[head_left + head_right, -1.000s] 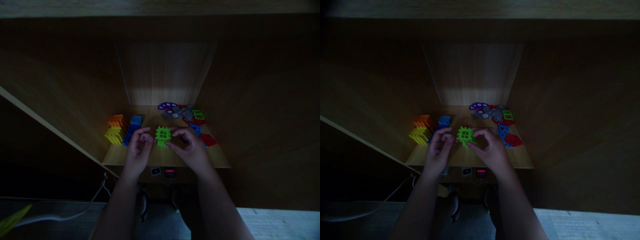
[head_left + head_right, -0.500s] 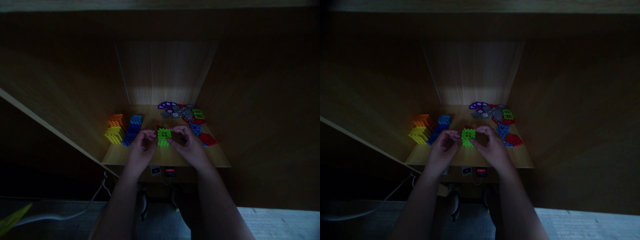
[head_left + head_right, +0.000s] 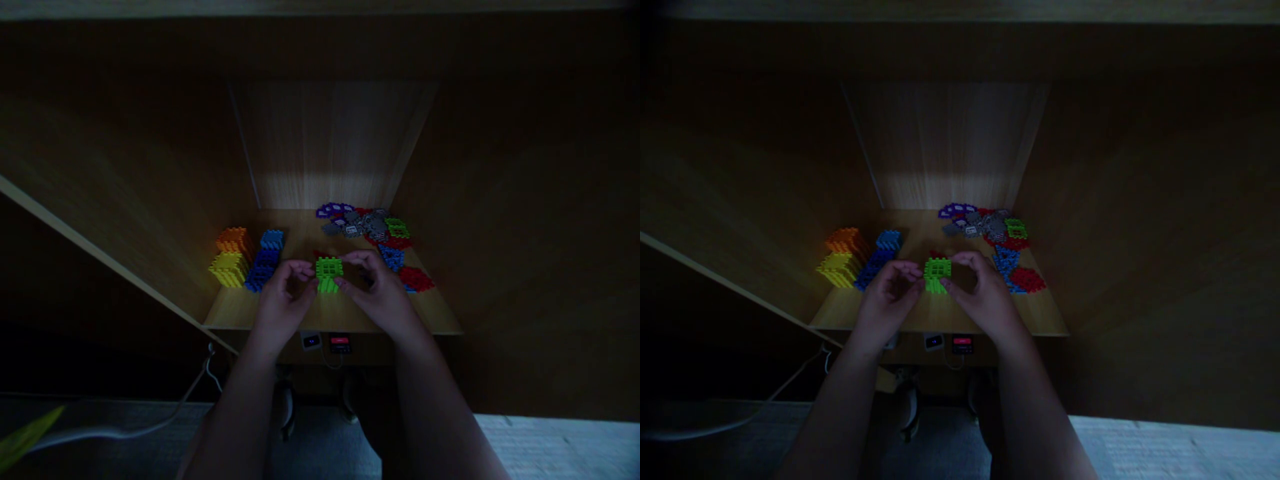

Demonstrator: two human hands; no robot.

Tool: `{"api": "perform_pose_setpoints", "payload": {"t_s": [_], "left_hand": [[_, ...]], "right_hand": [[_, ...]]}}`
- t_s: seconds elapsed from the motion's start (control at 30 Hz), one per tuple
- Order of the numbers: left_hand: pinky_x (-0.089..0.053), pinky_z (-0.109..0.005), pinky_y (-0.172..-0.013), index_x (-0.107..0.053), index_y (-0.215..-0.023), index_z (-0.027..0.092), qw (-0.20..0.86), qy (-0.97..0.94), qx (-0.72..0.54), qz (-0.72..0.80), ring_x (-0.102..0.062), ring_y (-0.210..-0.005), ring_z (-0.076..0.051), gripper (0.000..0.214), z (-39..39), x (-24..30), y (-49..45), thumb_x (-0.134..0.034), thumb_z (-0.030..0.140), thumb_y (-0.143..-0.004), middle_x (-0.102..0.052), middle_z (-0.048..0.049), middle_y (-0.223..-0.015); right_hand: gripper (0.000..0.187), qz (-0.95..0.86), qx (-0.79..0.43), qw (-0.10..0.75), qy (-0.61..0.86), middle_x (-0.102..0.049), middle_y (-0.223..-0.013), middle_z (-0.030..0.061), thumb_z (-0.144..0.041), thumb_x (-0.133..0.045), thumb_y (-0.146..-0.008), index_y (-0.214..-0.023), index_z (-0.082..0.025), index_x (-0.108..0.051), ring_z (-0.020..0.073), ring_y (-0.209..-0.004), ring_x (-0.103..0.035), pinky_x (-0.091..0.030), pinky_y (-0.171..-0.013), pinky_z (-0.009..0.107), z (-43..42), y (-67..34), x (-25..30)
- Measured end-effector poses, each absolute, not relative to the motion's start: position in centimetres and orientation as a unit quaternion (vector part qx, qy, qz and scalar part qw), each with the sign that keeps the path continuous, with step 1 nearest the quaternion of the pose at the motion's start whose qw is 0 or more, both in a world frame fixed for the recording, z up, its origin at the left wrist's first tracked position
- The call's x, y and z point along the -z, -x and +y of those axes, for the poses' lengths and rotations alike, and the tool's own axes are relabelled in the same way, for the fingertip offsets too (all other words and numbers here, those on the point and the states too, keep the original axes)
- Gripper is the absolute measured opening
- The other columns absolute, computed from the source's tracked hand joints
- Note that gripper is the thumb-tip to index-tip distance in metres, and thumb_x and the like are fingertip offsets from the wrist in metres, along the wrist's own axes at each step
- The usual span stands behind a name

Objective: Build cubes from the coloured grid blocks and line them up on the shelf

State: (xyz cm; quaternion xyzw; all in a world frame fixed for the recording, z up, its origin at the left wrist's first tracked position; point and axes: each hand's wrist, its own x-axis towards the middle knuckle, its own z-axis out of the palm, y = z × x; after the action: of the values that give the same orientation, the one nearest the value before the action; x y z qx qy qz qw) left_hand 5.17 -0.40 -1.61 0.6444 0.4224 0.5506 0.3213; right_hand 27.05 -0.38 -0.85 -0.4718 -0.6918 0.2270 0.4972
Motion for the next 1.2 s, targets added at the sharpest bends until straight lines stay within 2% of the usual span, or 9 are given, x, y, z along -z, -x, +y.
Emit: {"api": "perform_pose_setpoints", "payload": {"t_s": [1.2], "left_hand": [[-0.056, -0.035, -0.095, -0.070, -0.116, 0.024, 0.307, -0.652, -0.532, 0.444, -0.071, -0.101, -0.019, 0.018, -0.48, 1.39, -5.33, -0.072, 0.025, -0.097, -0.074, -0.0039, -0.108]], "right_hand": [[0.037, -0.709, -0.223, 0.482, 0.463, -0.074, -0.131, 0.0058, -0.039, -0.081, -0.095, -0.127, -0.030, -0.064, 0.0261, -0.122, -0.070, -0.056, -0.109, 0.047, -0.19, -27.20, 1.07]]}}
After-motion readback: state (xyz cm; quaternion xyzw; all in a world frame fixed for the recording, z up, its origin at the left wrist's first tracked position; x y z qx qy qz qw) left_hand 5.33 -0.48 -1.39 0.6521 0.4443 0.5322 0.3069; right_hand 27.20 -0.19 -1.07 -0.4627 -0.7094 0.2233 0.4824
